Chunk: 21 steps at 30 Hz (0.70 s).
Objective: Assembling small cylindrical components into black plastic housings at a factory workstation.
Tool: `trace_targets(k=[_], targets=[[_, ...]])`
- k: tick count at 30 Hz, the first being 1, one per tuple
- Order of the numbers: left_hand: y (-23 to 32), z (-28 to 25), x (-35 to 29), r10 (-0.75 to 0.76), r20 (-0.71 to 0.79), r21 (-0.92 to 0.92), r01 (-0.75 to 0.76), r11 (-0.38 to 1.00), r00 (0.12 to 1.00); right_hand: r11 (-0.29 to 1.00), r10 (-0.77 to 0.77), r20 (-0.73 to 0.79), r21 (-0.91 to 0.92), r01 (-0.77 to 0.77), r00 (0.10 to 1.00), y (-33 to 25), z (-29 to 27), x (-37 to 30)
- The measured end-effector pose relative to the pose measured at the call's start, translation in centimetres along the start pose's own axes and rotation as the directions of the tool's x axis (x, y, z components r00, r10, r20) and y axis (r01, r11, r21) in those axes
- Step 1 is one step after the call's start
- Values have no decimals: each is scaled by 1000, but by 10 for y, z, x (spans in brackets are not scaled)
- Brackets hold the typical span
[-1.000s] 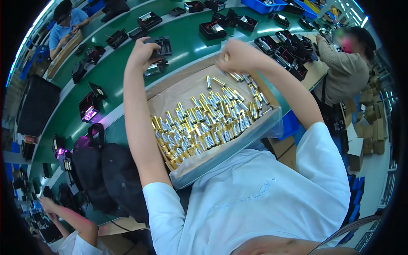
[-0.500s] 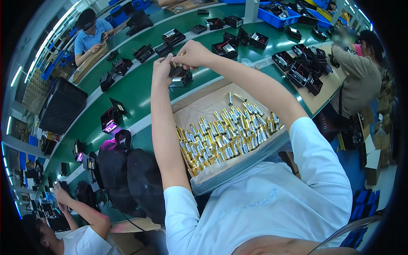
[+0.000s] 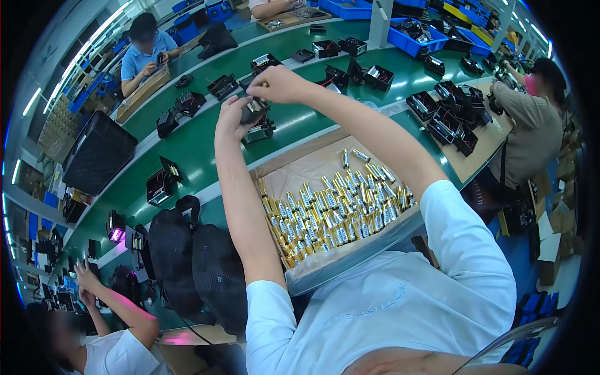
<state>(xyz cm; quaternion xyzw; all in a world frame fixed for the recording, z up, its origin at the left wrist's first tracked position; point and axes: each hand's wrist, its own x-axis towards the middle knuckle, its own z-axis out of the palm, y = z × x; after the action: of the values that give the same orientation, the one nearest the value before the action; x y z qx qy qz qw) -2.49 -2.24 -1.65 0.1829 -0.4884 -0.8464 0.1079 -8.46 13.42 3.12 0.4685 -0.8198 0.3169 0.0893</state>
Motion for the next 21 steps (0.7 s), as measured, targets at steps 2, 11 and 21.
trace_targets(k=[2,11,21], targets=[[3,-5,-1,14,42,21,-15,1000,999,997,-44,-12,-60,44,999,10,10,16],[-1,-23,5,44,80,63,-49,997,996,953,302,319,-105,-283,898,-4,22,32],[-6,-24,12,222,54,303,-228,925,973,733,494,131,470,-493,860,11,66,20]])
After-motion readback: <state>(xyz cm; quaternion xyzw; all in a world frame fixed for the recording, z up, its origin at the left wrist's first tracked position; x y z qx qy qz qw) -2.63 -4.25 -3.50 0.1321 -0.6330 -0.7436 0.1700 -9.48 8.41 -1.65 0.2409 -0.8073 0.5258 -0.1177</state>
